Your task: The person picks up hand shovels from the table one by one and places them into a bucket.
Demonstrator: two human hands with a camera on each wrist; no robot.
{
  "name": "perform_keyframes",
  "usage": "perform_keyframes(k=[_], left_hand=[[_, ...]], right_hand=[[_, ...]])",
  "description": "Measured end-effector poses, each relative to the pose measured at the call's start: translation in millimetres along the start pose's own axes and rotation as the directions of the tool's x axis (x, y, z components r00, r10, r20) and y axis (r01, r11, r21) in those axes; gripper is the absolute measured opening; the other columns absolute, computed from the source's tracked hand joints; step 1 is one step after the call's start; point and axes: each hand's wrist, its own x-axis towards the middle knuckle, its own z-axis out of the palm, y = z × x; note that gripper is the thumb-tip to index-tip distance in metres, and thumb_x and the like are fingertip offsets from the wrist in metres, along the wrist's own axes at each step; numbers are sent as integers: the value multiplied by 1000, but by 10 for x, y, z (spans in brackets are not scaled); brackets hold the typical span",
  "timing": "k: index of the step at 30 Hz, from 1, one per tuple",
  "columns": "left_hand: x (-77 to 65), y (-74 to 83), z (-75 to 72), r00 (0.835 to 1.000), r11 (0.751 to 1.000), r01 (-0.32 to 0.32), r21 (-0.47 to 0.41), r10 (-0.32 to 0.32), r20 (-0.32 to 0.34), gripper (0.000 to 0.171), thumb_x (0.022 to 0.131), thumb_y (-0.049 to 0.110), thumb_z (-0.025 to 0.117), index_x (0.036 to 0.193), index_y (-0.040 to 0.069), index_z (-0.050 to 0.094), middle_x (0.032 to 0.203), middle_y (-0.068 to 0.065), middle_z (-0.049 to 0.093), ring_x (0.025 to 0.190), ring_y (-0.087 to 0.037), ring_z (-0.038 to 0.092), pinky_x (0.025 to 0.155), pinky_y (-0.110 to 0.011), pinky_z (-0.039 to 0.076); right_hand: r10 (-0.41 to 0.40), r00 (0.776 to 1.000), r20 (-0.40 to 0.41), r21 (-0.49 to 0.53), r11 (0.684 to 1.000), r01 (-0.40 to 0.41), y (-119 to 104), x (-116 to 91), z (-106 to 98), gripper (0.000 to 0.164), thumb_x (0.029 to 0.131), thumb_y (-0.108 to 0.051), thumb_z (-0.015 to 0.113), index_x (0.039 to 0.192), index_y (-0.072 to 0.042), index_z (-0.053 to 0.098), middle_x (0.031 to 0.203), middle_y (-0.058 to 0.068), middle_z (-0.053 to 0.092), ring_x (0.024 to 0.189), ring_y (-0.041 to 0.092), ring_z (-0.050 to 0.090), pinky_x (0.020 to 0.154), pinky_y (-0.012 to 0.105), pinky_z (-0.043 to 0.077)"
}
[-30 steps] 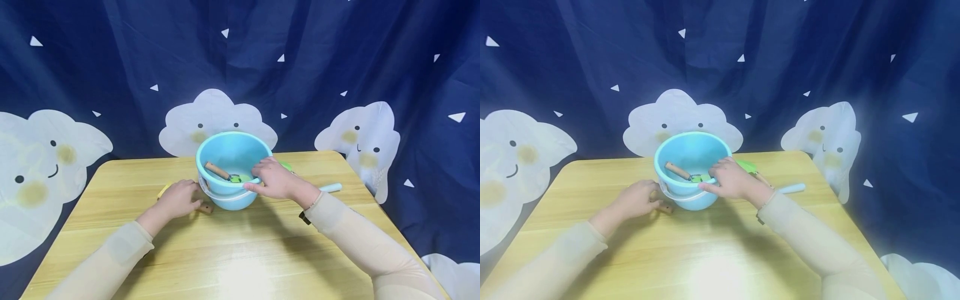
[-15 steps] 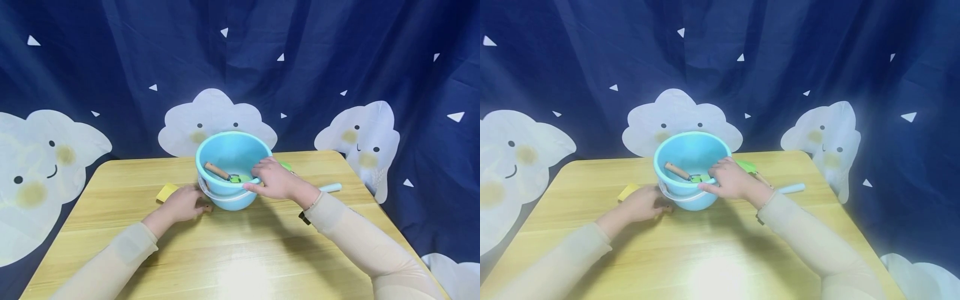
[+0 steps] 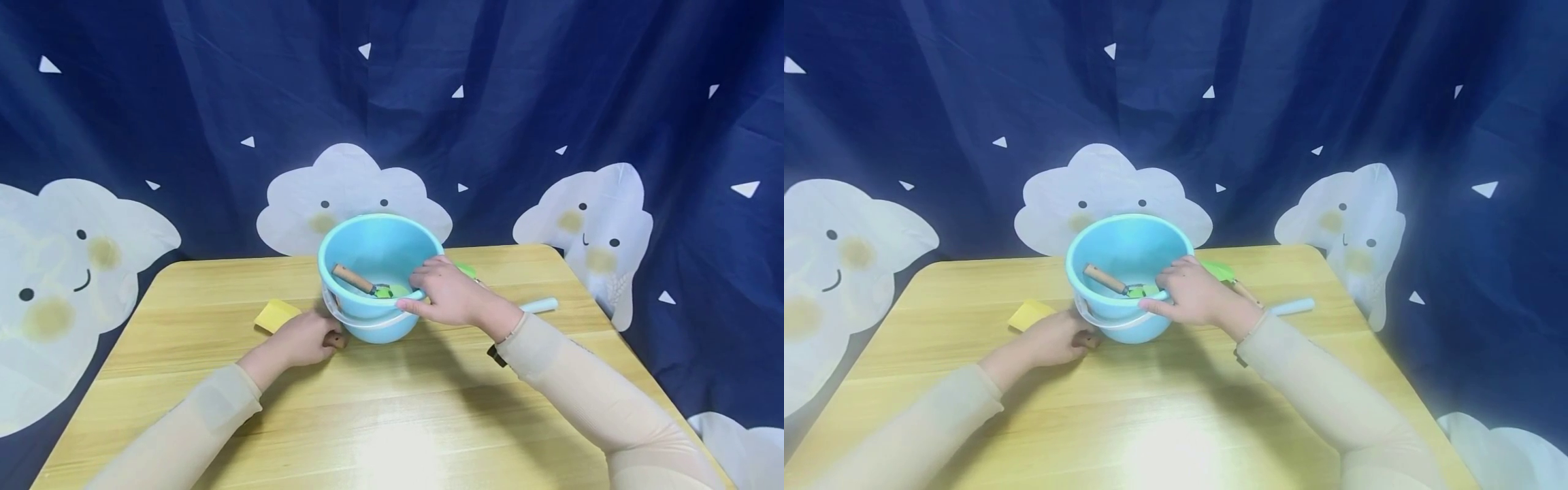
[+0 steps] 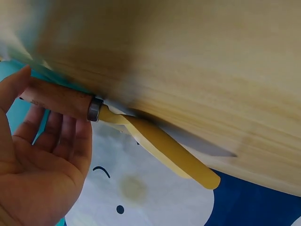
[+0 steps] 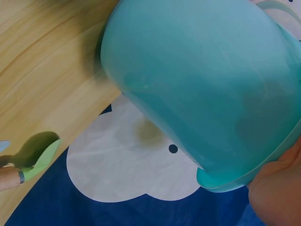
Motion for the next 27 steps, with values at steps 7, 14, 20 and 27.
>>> perform_keyframes(k=[7, 14, 20, 27], left_hand=[[-17, -4, 21, 997, 994, -72, -82, 72, -4, 31, 77, -3, 73, 69, 17, 51, 64, 11, 36, 61, -6, 39, 58, -25, 36], [-43, -30, 28, 997, 994, -80, -71, 80, 0, 32, 76, -5, 73, 68, 18, 52, 66, 9, 43, 63, -5, 40, 59, -25, 36], [-73, -77, 30, 996, 992, -93, -89, 93, -9, 33, 77, -4, 72, 68, 18, 49, 67, 10, 39, 65, -4, 40, 60, -26, 34], [-127, -85, -56, 1000, 989, 4, -148, 0, 27, 18, 83, 8, 78, 90, 23, 70, 84, 13, 57, 78, -9, 51, 72, -32, 43]], right_hand=[[-6, 1000, -2, -1, 1000, 5, -8, 11, -5, 46, 97, -56, 49, 70, -19, 45, 66, -6, 41, 71, 16, 40, 91, 38, 35], [-10, 1000, -1, -5, 1000, 10, -12, 12, -10, 48, 97, -56, 48, 70, -16, 49, 67, -6, 41, 71, 16, 40, 90, 38, 36], [-5, 1000, 6, -4, 1000, 5, -22, 3, -13, 47, 98, -56, 48, 71, -16, 49, 67, -6, 41, 71, 16, 40, 90, 38, 35], [-1, 1000, 6, -4, 1000, 1, -12, 0, -12, 49, 98, -57, 47, 71, -16, 50, 67, -6, 41, 71, 16, 40, 90, 38, 35]])
